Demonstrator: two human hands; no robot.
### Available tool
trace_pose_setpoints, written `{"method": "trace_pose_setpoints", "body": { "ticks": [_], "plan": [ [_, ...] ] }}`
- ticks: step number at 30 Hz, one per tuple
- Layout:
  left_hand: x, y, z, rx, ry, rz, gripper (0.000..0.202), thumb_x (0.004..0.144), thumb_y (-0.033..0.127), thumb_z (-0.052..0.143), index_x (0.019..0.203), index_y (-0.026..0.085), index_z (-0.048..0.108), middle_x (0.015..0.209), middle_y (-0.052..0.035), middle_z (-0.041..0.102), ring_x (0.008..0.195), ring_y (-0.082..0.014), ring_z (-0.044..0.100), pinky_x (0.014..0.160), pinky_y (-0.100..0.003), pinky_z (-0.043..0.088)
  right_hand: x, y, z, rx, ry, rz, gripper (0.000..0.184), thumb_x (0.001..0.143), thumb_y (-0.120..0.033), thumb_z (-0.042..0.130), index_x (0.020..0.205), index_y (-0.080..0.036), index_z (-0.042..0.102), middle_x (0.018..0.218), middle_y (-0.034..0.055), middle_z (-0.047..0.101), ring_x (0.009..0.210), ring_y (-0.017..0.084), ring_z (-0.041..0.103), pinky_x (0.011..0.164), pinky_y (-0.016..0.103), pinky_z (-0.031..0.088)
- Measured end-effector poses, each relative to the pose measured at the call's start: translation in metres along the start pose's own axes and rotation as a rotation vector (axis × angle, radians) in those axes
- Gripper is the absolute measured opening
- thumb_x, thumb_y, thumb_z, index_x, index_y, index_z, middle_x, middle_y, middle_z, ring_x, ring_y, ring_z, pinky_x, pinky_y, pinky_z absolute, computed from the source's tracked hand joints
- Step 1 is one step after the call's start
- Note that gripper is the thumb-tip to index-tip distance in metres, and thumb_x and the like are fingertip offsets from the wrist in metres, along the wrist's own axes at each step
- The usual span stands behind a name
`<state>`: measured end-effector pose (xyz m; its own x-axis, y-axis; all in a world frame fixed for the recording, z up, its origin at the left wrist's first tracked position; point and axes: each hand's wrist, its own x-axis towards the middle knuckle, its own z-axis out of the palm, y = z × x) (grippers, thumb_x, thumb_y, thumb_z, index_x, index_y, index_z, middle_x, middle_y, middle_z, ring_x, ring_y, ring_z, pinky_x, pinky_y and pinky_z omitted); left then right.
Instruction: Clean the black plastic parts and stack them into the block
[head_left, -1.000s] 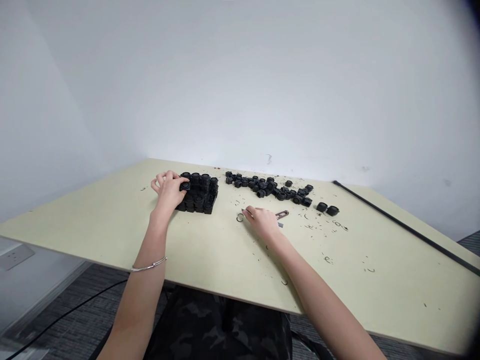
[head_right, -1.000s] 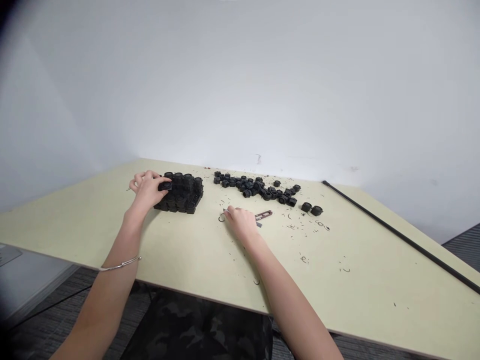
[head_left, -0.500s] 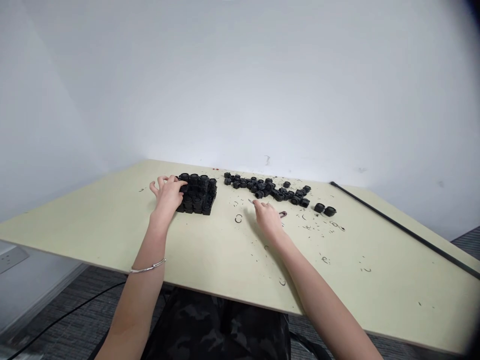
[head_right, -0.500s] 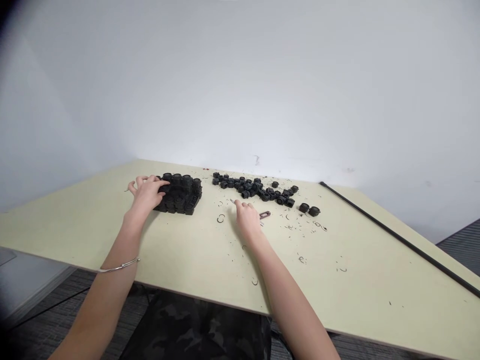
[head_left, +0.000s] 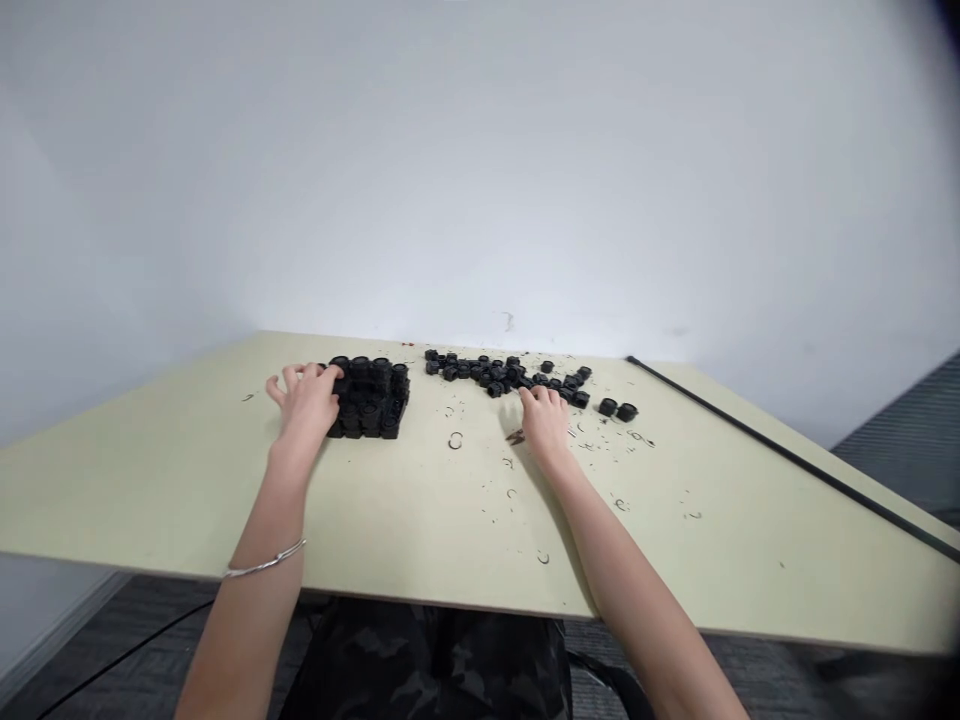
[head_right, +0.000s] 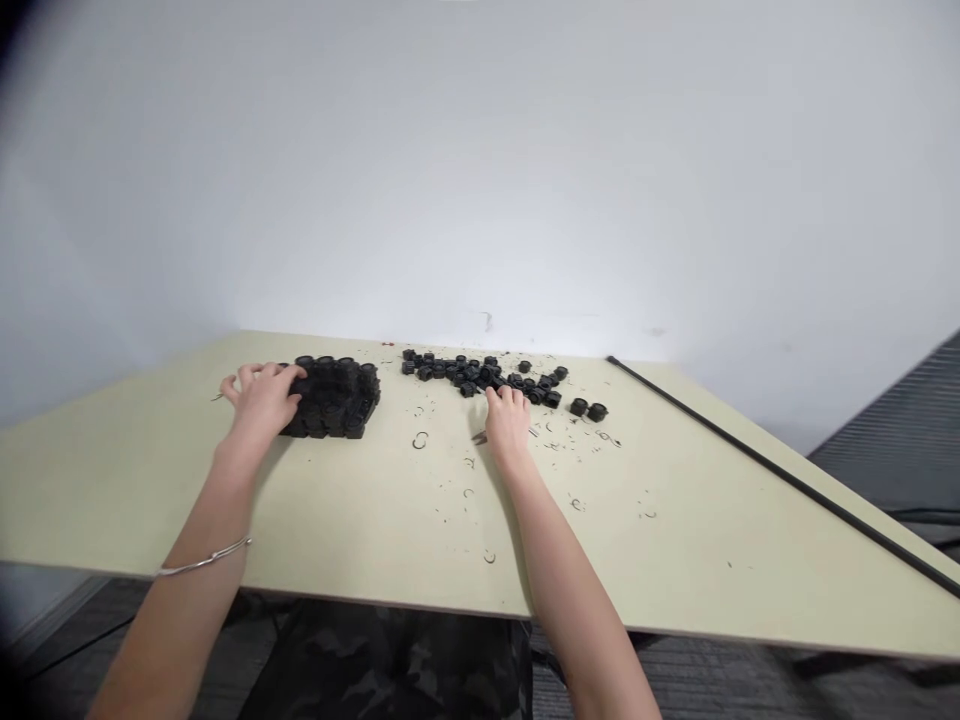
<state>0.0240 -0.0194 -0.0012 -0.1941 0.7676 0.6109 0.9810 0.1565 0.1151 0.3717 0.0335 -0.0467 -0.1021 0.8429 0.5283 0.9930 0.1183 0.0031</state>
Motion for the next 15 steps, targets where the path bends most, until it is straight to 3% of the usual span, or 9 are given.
{"method": "trace_pose_setpoints", "body": {
  "ticks": [7,11,15],
  "plan": [
    [0.001,0.002,0.006,-0.009,0.015,0.058,0.04,0.065,0.0,0.04,0.095,0.02,0.055,0.106,-0.0137,0.052,0.115,-0.036,0.034,0.089,-0.058,0.032,0.005,0.04,0.015,-0.03,0.063,0.243,0.048,0.085,-0.008,0.033,0.126,-0.02,0.053,0.144,0.0132,0.034,0.135,0.03,0.02,0.103,0.048,0.017],
    [0.001,0.009,0.002,-0.018,0.096,0.061,0.04,0.065,0.0,0.04,0.096,0.02,0.056,0.106,-0.0149,0.049,0.118,-0.035,0.033,0.092,-0.057,0.03,0.005,0.057,0.026,0.005,0.046,0.356,0.042,0.089,-0.015,0.034,0.124,-0.023,0.055,0.148,0.0123,0.027,0.138,0.031,0.015,0.105,0.051,0.013],
    [0.0,0.018,-0.001,-0.039,0.147,0.064,0.043,0.064,0.002,0.042,0.1,0.022,0.057,0.109,-0.0154,0.048,0.12,-0.0354,0.032,0.095,-0.056,0.028,0.006,0.067,0.037,0.041,-0.019,0.363,0.041,0.093,-0.02,0.03,0.126,-0.026,0.054,0.149,0.011,0.026,0.139,0.027,0.015,0.106,0.051,0.011]
  ]
}}
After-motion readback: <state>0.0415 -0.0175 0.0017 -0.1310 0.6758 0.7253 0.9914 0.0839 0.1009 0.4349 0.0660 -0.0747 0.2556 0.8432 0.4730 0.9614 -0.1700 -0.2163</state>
